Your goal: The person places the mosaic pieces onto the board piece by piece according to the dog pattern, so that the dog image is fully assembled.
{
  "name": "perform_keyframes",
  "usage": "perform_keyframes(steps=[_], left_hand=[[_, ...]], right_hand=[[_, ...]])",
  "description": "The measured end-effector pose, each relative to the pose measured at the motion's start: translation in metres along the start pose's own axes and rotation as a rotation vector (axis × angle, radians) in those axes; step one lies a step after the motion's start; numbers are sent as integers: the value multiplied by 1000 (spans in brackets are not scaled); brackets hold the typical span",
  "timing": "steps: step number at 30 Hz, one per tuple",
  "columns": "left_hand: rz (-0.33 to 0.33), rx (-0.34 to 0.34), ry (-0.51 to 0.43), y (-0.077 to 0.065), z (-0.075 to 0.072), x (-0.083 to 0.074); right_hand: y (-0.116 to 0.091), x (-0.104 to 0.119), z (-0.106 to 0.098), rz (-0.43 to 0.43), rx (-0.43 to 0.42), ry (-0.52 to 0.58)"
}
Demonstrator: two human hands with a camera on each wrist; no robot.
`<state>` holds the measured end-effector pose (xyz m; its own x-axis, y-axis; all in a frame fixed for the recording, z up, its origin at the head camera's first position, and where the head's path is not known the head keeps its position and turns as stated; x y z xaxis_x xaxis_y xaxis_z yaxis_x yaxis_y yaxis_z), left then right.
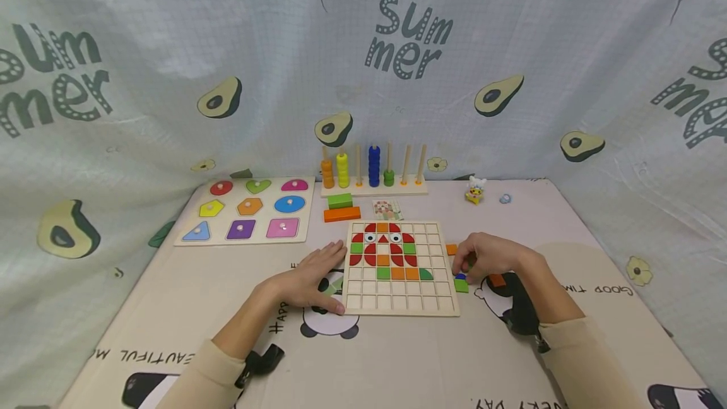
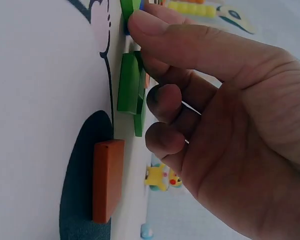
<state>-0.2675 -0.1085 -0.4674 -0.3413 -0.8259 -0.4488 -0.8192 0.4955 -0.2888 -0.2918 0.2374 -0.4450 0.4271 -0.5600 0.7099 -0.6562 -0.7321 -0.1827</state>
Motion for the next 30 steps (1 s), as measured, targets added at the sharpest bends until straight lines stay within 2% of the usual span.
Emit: perform_keyframes(steps=[9, 15, 21, 24, 30], left_hand=[[-10, 5, -2, 0, 0, 0], [-3, 8, -6, 0, 0, 0], [-1, 4, -7, -1, 0, 0], [0, 7, -8, -1, 0, 0], [10, 4, -11, -2, -1, -1]], right_hand=[[-2, -2, -2, 45, -10, -33], [1, 6, 0, 15, -4, -92], [1, 8, 1, 4, -13, -100], [3, 12, -2, -30, -29, -89], [14, 32, -1, -161, -85, -66]])
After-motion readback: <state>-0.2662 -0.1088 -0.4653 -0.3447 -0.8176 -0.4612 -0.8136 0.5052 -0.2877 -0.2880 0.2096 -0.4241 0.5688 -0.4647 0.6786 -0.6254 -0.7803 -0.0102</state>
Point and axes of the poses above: each hand's wrist, its own y-axis towards the middle knuckle, its own z-axis out of the palm, x = y × z, the point moved 6 cm from there along y, towards the middle knuckle, and after that the axes turned 10 degrees about -z, right-handed, at the moved point
